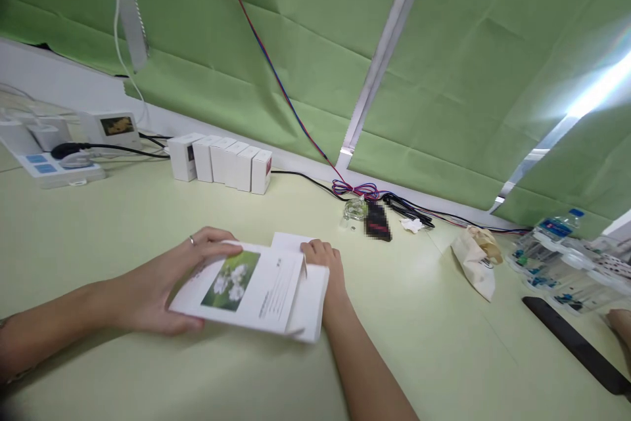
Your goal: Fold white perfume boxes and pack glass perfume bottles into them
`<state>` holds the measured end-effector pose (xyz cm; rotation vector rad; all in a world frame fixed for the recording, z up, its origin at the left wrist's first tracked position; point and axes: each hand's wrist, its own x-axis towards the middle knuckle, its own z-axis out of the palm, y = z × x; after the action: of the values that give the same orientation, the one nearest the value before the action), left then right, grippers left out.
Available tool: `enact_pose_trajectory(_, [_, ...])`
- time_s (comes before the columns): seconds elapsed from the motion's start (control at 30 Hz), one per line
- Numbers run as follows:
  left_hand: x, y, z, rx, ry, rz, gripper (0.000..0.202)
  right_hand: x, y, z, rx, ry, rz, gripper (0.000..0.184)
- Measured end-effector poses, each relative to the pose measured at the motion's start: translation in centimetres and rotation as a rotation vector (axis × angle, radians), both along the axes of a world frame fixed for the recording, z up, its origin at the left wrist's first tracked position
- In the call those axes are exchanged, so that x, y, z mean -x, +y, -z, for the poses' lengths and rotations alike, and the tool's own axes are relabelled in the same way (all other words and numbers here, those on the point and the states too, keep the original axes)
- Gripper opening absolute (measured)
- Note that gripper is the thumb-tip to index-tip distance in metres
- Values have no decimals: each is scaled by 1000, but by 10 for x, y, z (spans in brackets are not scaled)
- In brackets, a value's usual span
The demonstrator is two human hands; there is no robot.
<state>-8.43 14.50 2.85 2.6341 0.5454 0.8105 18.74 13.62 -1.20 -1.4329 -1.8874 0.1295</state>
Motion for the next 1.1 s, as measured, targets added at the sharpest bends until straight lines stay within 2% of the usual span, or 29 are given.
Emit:
enact_pose_trajectory(0.07, [-7, -9, 1, 48, 86, 140, 84, -3, 7, 2, -8, 41, 117, 14])
enact_pose_trajectory(0.13, [-16, -18, 2, 84, 219, 216, 91, -8, 8, -2, -46, 125, 221, 23])
enact_pose_trajectory(0.2, [-22, -23, 2, 110, 335, 172, 92, -13, 4, -9, -109, 210, 283, 30])
enact_pose_trajectory(0.27, [-24, -22, 2, 133, 372, 40, 86, -16, -6, -16, -176, 269, 307, 32])
enact_pose_trajectory(0.33, [-22, -14, 1, 153, 362, -141, 75, -17, -17, -21, -217, 310, 265, 32])
enact_pose_trajectory(0.4, [-16, -3, -1, 177, 365, -296, 68, -11, -26, -22, -203, 364, 162, 29])
enact_pose_trajectory(0.47, [-9, 6, -3, 205, 381, -375, 66, -2, -32, -19, -141, 419, 83, 27])
enact_pose_trajectory(0.6, [-1, 12, -4, 238, 390, -354, 66, 19, -35, -8, 18, 395, 101, 24])
enact_pose_trajectory(0.73, [0, 10, 1, 216, 369, -301, 67, 23, -32, -4, 208, 408, 41, 30])
enact_pose_trajectory(0.83, [0, 10, 4, 232, 371, -306, 67, 14, -31, -8, 378, 490, -73, 31])
enact_pose_trajectory(0.93, [0, 11, 6, 259, 376, -304, 69, 2, -33, -14, 468, 449, -238, 36])
enact_pose_trajectory(1.1, [2, 13, 10, 272, 351, -297, 70, -10, -36, -23, 588, 257, -359, 75])
